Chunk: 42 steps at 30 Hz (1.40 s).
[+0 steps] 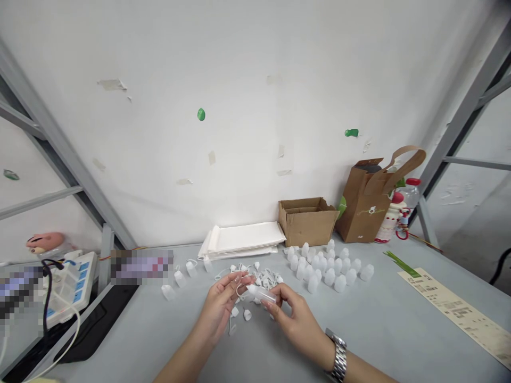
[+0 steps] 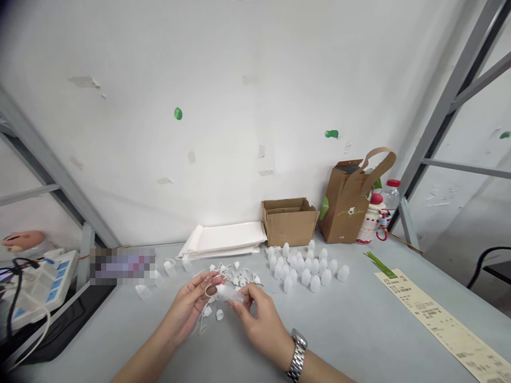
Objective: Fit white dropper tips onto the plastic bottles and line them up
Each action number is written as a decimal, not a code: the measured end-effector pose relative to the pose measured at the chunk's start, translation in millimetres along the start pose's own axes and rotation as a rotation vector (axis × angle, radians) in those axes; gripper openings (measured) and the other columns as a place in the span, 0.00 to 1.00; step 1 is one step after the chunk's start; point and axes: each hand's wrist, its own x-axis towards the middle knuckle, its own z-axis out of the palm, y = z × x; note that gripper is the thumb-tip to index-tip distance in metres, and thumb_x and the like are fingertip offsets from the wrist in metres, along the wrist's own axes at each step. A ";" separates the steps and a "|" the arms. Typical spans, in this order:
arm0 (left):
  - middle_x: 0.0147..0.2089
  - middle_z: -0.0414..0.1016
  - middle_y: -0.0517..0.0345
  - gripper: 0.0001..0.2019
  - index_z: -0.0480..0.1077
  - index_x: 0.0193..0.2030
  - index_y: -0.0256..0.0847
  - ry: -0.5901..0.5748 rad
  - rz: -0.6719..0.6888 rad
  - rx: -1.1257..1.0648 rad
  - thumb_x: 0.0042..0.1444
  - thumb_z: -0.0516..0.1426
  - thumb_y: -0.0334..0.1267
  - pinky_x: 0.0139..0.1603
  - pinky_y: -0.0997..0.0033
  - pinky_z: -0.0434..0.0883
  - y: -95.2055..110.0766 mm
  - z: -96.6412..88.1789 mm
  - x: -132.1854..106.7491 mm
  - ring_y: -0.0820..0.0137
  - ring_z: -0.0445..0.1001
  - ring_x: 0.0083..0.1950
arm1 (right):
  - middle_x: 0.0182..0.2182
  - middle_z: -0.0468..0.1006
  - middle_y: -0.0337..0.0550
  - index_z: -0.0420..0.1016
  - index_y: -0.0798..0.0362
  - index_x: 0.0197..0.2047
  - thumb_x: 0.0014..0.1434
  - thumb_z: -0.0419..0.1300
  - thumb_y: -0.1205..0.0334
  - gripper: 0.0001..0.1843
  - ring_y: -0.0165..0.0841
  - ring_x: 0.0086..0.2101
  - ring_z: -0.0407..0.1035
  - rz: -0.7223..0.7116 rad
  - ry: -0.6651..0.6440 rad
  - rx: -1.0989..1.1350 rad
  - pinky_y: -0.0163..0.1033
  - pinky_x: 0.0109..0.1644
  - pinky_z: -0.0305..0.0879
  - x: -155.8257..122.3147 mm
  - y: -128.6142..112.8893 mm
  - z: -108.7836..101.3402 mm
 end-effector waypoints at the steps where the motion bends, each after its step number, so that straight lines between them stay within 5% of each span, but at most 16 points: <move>1: 0.34 0.81 0.51 0.14 0.75 0.34 0.35 0.002 0.002 -0.001 0.40 0.66 0.40 0.42 0.72 0.68 0.0 0.3 0.2 0.67 0.76 0.38 | 0.25 0.67 0.38 0.64 0.53 0.29 0.58 0.53 0.51 0.14 0.32 0.29 0.62 0.000 -0.001 -0.005 0.36 0.36 0.58 -0.1 -0.2 0.0; 19: 0.32 0.81 0.51 0.14 0.72 0.39 0.38 0.001 0.081 0.230 0.45 0.62 0.41 0.45 0.66 0.67 -5.4 -1.0 -1.1 0.64 0.76 0.37 | 0.24 0.68 0.38 0.63 0.52 0.28 0.59 0.53 0.54 0.12 0.33 0.29 0.62 -0.015 0.010 -0.085 0.36 0.34 0.57 -2.3 -2.4 -1.4; 42: 0.38 0.80 0.47 0.18 0.74 0.38 0.36 -0.037 0.071 0.163 0.46 0.60 0.48 0.49 0.64 0.66 -2.3 6.7 -5.3 0.59 0.75 0.44 | 0.24 0.67 0.38 0.67 0.53 0.30 0.60 0.51 0.50 0.15 0.33 0.30 0.63 0.001 0.046 -0.032 0.36 0.34 0.58 -1.7 -1.8 0.6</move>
